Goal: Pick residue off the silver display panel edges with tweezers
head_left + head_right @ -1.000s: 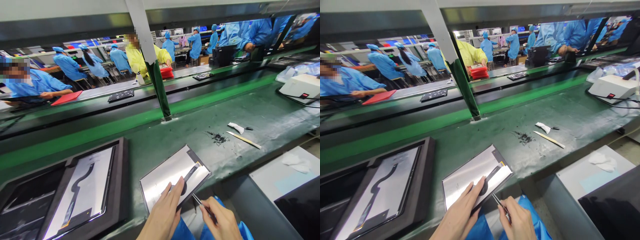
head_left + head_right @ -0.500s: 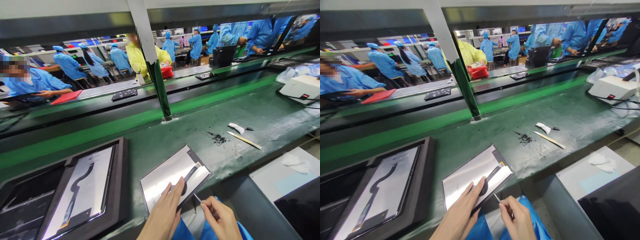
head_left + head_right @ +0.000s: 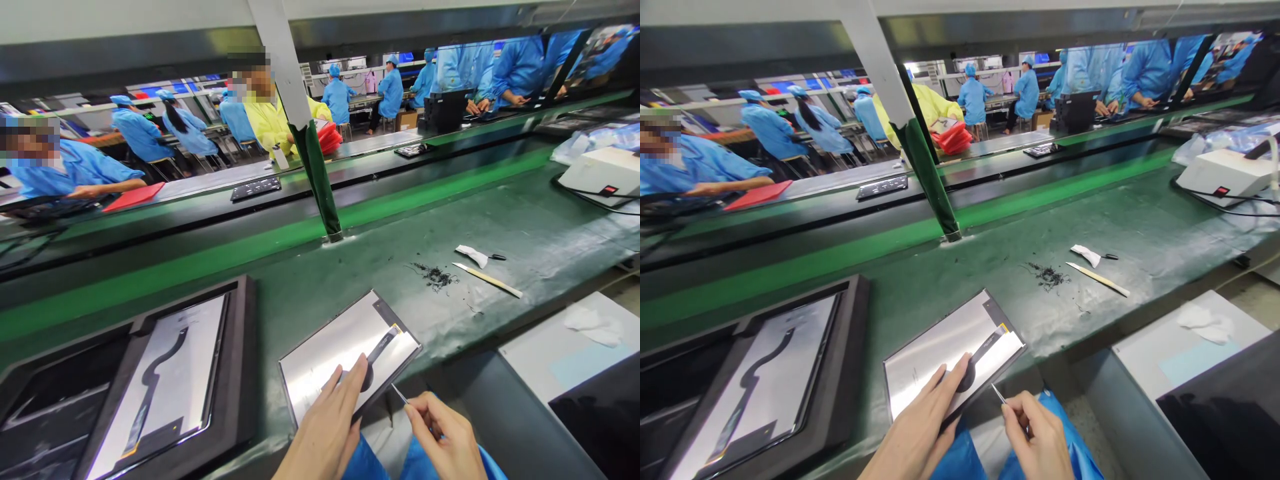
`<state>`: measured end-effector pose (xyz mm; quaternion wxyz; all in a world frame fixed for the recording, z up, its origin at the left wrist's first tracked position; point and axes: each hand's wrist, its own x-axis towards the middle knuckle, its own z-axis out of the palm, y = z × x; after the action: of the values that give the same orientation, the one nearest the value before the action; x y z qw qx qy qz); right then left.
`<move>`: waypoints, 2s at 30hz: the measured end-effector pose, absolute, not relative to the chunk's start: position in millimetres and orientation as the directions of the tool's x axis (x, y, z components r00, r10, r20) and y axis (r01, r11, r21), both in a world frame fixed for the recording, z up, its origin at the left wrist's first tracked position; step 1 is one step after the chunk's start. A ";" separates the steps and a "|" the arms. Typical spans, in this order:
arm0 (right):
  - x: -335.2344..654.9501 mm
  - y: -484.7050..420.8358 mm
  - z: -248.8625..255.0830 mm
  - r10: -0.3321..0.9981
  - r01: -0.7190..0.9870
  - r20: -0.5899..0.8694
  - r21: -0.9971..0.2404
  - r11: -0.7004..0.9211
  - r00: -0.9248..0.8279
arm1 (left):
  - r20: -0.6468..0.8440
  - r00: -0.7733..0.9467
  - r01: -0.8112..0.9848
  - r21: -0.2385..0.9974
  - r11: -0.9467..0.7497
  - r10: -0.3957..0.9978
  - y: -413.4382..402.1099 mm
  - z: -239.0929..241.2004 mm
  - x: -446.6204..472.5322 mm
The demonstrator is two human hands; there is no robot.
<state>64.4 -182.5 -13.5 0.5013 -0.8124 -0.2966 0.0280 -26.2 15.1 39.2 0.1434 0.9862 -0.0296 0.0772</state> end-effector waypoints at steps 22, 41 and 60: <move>93.4 -198.2 3.5 0.386 0.402 0.260 -0.845 -0.353 0.885 | 0.168 0.985 -0.058 0.220 -0.974 -0.021 16.6 32.1 -26.6; 143.2 -217.8 20.6 0.226 0.431 0.367 -0.783 -0.449 0.902 | 0.215 0.973 -0.104 0.079 -0.991 -0.085 16.5 39.1 -16.0; 200.9 -238.7 37.9 0.086 0.481 0.512 -0.720 -0.500 0.855 | 0.203 0.970 -0.154 0.102 -0.983 -0.131 23.7 41.2 -14.8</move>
<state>200.9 -238.7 37.9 0.4709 -0.8400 -0.1687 -0.2101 -14.8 23.7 41.2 0.0583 0.9909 -0.0717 0.0981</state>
